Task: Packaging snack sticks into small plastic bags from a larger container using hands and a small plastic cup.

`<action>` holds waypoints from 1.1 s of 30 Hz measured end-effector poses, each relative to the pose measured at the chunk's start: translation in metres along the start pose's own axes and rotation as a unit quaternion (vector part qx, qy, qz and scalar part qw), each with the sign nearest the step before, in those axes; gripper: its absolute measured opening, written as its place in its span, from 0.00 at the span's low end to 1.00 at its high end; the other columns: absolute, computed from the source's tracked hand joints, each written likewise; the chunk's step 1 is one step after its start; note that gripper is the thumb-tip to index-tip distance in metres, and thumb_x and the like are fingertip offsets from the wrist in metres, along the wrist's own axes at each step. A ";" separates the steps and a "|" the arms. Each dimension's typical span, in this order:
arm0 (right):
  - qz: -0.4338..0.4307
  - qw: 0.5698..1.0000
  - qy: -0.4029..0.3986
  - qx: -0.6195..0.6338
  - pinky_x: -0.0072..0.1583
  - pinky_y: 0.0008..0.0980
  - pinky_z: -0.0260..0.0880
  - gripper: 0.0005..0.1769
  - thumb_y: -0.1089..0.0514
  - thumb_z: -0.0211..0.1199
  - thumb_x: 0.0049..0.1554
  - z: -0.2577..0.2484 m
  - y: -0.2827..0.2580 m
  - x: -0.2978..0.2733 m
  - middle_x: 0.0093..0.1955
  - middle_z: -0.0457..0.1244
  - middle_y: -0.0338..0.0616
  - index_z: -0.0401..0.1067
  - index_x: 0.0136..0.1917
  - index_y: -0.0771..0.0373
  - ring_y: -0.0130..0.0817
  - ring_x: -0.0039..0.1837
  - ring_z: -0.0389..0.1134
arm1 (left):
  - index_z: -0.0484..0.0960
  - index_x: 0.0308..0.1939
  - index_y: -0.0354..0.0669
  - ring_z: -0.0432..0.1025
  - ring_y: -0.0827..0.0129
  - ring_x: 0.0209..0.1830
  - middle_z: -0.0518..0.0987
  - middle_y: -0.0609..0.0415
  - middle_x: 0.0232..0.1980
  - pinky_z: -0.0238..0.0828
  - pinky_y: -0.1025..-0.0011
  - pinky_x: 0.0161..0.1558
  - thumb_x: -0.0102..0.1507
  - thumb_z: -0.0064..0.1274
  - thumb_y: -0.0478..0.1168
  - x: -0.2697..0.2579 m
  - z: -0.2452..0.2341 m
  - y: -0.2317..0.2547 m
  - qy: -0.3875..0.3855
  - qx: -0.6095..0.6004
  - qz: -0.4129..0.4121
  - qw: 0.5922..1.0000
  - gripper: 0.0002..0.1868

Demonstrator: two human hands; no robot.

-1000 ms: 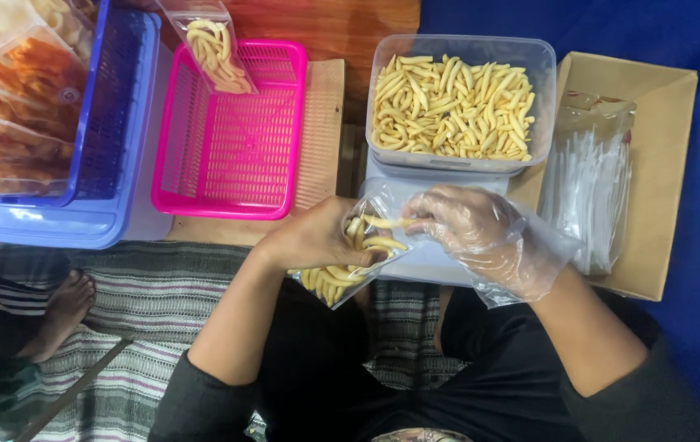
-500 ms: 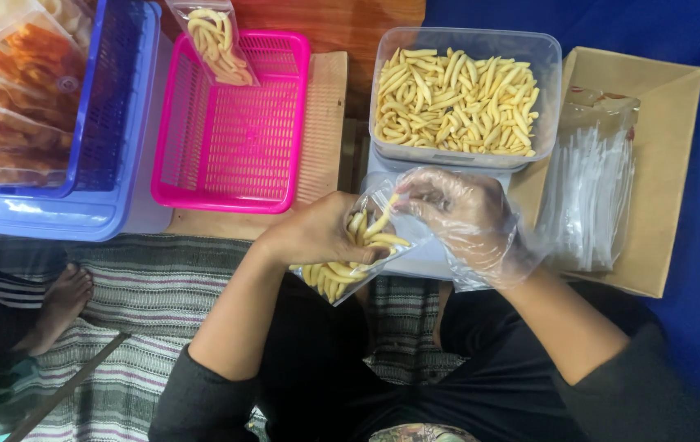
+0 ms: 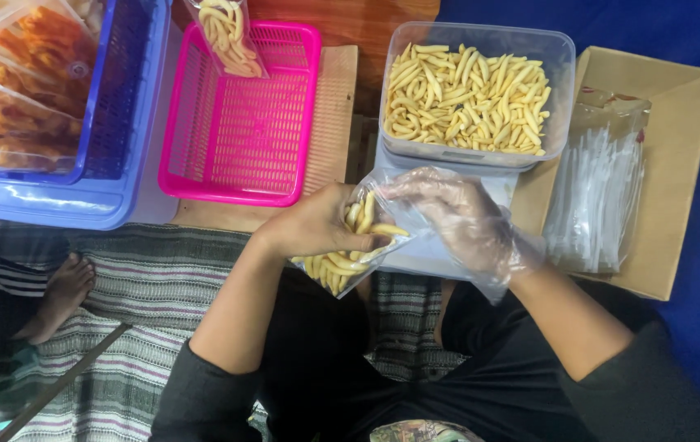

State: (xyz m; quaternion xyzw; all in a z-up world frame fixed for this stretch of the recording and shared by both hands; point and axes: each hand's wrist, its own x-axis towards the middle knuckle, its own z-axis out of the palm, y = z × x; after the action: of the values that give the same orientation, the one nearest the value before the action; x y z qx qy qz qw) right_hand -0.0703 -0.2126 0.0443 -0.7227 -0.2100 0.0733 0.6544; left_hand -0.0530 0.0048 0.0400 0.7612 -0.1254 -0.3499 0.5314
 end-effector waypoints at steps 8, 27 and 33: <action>0.071 0.990 -0.047 -0.115 0.49 0.28 0.72 0.16 0.56 0.69 0.58 -0.005 -0.004 0.000 0.61 0.69 0.39 0.79 0.61 0.53 0.32 0.55 0.71 | 0.83 0.36 0.37 0.74 0.74 0.29 0.83 0.54 0.29 0.75 0.77 0.32 0.59 0.67 0.42 -0.006 0.000 0.012 0.020 -0.078 0.031 0.996 0.12; 0.260 0.963 -0.008 -0.066 0.46 0.33 0.77 0.19 0.59 0.53 0.67 0.004 -0.008 -0.006 0.72 0.63 0.56 0.70 0.69 0.65 0.35 0.44 0.75 | 0.85 0.32 0.37 0.75 0.76 0.26 0.83 0.55 0.27 0.73 0.80 0.31 0.49 0.77 0.38 0.025 -0.021 -0.031 0.005 -0.106 0.035 0.994 0.16; 0.182 0.979 0.037 -0.082 0.56 0.38 0.73 0.18 0.47 0.56 0.67 -0.018 -0.015 0.007 0.51 0.73 0.46 0.80 0.50 0.60 0.42 0.48 0.76 | 0.84 0.30 0.38 0.75 0.77 0.26 0.83 0.56 0.26 0.73 0.81 0.31 0.49 0.76 0.37 0.035 -0.029 -0.034 0.017 -0.108 0.014 0.994 0.14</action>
State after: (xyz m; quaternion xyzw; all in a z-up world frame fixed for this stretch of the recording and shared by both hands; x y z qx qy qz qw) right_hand -0.0602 -0.2249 0.0624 -0.8022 -0.0559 0.1465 0.5761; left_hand -0.0145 0.0200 0.0012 0.7034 -0.0888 -0.3408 0.6174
